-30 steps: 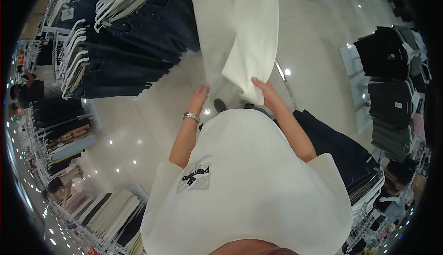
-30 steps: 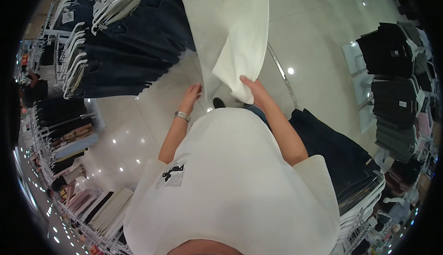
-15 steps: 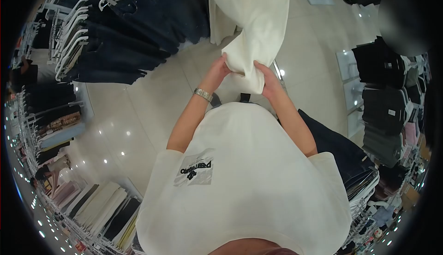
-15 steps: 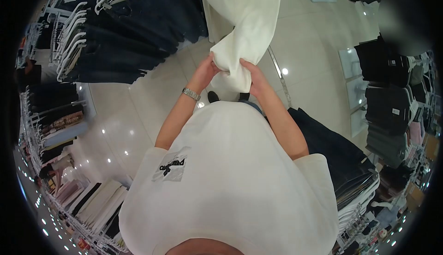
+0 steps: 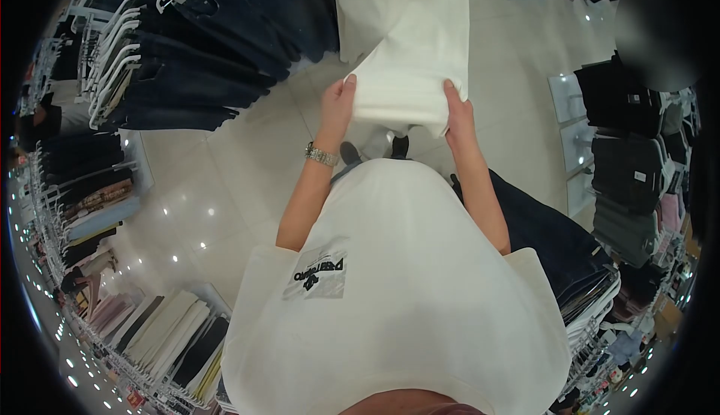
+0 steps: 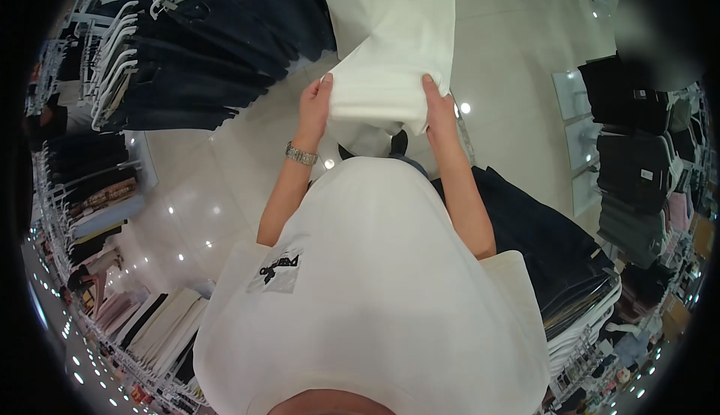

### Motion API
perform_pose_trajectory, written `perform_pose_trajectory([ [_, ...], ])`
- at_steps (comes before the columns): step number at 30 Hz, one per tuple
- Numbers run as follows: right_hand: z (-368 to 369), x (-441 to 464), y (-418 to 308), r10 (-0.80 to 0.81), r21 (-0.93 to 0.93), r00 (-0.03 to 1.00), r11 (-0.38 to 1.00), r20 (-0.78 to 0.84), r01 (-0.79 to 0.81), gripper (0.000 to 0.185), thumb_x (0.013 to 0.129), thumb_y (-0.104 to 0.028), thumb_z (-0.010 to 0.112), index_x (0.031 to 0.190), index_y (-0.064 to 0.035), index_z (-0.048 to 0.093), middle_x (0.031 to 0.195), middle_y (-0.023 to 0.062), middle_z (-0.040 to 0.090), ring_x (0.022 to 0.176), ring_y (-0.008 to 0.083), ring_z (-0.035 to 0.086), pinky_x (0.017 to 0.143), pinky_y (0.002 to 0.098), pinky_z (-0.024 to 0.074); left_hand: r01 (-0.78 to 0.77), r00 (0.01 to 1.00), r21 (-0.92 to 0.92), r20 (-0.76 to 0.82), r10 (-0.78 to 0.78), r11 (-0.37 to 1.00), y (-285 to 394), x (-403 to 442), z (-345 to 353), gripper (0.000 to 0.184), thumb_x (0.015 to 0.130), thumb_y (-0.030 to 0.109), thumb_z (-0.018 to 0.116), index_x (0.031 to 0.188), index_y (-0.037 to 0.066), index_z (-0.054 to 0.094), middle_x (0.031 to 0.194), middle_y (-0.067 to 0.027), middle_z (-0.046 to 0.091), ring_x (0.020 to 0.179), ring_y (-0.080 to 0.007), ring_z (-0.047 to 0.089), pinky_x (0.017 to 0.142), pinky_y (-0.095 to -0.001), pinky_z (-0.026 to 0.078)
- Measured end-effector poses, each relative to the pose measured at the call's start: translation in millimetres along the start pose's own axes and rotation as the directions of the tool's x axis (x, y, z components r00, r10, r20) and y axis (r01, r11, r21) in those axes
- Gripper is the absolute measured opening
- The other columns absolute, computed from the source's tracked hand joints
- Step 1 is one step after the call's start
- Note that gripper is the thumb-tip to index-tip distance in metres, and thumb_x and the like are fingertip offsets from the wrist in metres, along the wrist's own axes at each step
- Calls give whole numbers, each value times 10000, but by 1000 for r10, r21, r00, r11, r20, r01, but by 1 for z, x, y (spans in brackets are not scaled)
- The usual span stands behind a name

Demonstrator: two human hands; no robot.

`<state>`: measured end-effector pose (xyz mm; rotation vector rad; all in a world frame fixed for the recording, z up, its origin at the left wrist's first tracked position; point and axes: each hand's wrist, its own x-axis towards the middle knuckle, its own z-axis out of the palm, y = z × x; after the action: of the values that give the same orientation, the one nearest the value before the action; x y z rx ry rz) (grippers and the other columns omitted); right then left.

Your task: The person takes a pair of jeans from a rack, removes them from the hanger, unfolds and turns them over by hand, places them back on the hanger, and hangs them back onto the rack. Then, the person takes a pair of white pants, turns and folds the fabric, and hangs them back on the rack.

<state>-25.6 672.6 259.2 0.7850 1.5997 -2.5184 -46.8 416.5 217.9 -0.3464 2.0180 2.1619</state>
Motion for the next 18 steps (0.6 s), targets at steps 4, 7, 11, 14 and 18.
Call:
perform_pose_trajectory([
  [4,8,-7,-5,37,42,995,998,88,-41,592,976,-291,659,1388,87,464,1322,164,602,1181,236,619,989,346,514,171,984,-244,98,-152,954,26,-23,15,321,1033,285,569,1113,-14,652,957,-31,678,822,-76,596,734,-249,490],
  [7,6,-8,-7,58,54,986,996,156,-68,609,967,-280,673,1419,59,445,1342,142,596,1216,236,598,1022,350,487,268,957,-396,216,-194,879,35,-40,16,349,1023,238,579,1236,-37,597,1115,-79,681,940,-110,644,821,-265,522],
  [11,0,-19,3,162,-90,960,985,230,-145,615,911,-242,742,1409,17,490,1355,112,599,1255,229,561,1050,355,445,330,923,-379,322,-210,865,28,-52,12,388,1004,193,598,1299,-55,560,1209,-107,665,1017,-140,648,870,-290,527],
  [14,-15,-19,37,291,-240,901,946,323,-220,638,877,-230,766,1403,20,506,1353,113,606,1264,233,554,1065,366,427,370,887,-172,358,-292,913,-4,-49,3,385,983,171,612,1286,-62,569,1196,-116,673,1021,-155,652,873,-298,529],
  [18,-41,-23,77,427,-383,826,879,368,-284,651,842,-195,765,1399,31,513,1354,128,607,1260,235,557,1074,354,417,421,855,-109,380,-353,901,-29,-59,-8,392,974,163,633,1288,-60,560,1213,-136,666,1058,-168,660,910,-307,537],
])
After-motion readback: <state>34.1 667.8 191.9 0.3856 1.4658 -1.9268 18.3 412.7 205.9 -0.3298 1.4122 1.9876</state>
